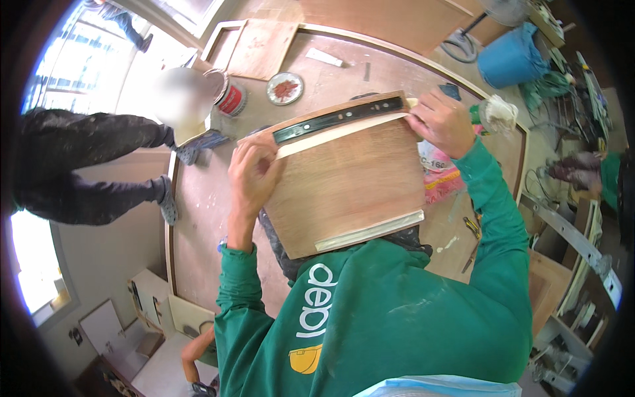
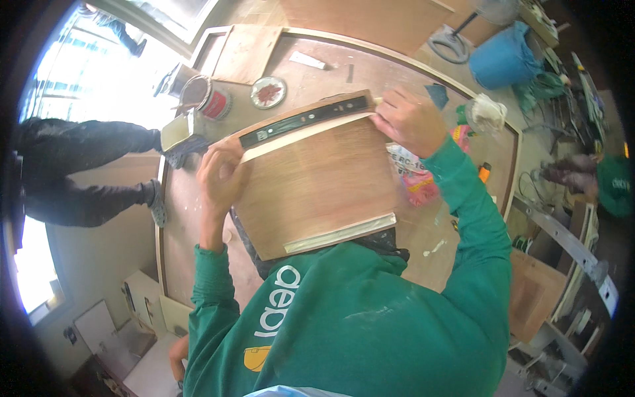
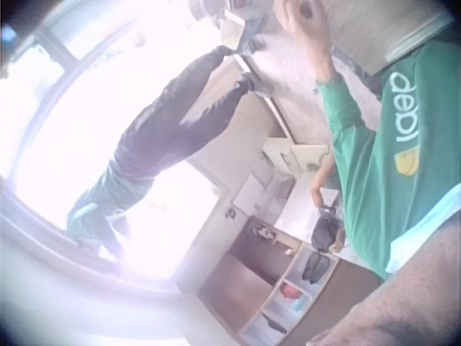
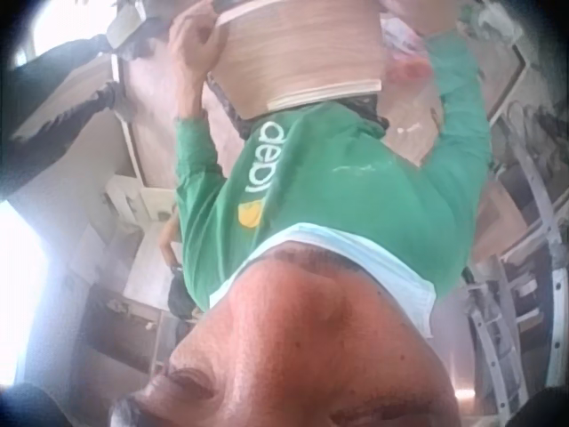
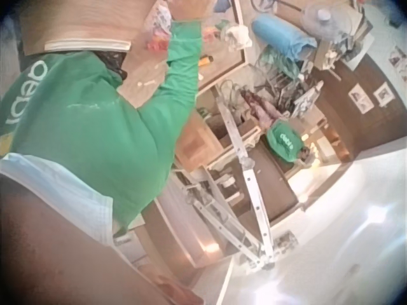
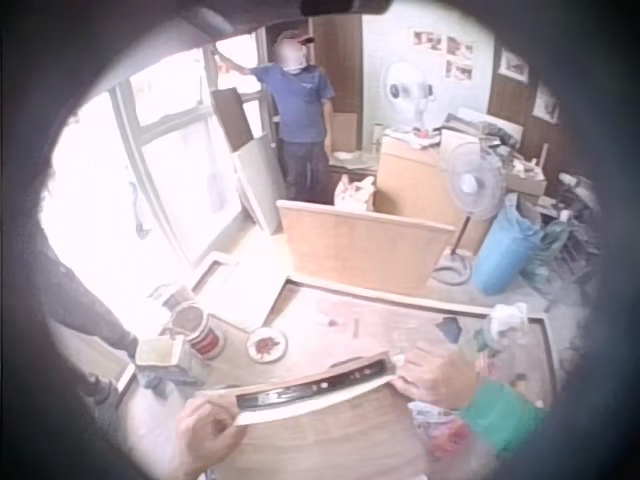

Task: The person applies adhesive edge banding to a wooden board. They peel the backing from the banding, align it along the board's edge, and press it down. They use a pencil to mark the board and a roll of tape to secure the banding in place.

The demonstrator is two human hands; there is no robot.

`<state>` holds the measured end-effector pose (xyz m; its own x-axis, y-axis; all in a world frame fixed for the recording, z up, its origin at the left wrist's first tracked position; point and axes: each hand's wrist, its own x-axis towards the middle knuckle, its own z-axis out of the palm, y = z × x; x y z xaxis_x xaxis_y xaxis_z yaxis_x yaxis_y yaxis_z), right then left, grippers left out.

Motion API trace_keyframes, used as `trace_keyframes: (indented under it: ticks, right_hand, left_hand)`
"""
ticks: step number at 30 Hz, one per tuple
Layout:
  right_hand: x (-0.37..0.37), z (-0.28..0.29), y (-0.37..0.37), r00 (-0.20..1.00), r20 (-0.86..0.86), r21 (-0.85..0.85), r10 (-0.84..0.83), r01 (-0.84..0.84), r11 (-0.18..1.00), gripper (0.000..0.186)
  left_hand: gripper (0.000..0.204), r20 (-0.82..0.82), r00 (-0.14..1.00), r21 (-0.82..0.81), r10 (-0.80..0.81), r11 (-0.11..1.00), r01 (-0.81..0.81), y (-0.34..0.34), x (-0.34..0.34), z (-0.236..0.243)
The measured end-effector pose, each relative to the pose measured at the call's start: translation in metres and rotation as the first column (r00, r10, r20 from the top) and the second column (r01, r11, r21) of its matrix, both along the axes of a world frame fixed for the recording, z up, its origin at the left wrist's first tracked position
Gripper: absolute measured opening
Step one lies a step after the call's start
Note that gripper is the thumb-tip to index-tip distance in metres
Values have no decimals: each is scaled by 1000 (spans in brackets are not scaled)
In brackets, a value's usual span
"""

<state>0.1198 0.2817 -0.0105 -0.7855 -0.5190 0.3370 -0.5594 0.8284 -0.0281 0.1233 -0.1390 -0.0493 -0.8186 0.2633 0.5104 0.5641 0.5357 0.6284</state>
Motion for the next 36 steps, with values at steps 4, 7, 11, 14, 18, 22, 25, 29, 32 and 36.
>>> trace_keyframes:
  ticks: [4, 7, 11, 14, 18, 22, 25, 29, 32, 36]
  right_hand:
    - [-3, -2, 1, 1000, -20, -22, 15, -15, 1000, 22]
    - [-8, -3, 1, 999, -23, -34, 42, -43, 999, 22]
    - [-10, -4, -4, 998, -61, -62, 24, -27, 998, 23]
    - [-11, -7, -4, 997, -80, -55, 4, -9, 998, 22]
    - [-12, -10, -2, 994, -110, -3, -2, 2, 1000, 21]
    - [-11, -11, 2, 989, -146, 22, 22, -19, 1000, 20]
    - [-9, -14, 2, 987, -155, 0, 28, -28, 1000, 19]
    - [-10, -17, 0, 985, -168, -19, 28, -31, 999, 20]
    - [-10, -15, 1, 987, -160, -4, 24, -25, 1000, 20]
    - [-9, -17, 1, 987, -161, -34, 13, -19, 999, 21]
  left_hand:
    - [20, 272, 959, -46, 83, 996, -73, -8, 5, 1]
    - [20, 445, 878, 82, 174, 969, -234, 0, 3, 2]
    - [20, 72, 989, -143, 130, 982, -119, 0, -6, 2]
    - [20, -29, 994, -212, 109, 971, -113, 1, -5, 2]
    - [18, -22, 990, -202, 142, 969, -144, 4, -1, 2]
    - [18, -53, 990, -225, 130, 964, -138, 4, -3, -1]
    - [17, -70, 990, -219, 118, 967, -131, 5, -3, -2]
    - [18, -40, 989, -207, 145, 967, -150, 4, -1, -3]
    - [21, -17, 991, -150, 130, 980, -132, 5, -3, -4]
    - [32, 89, 991, -75, 101, 993, -95, 2, -7, -2]
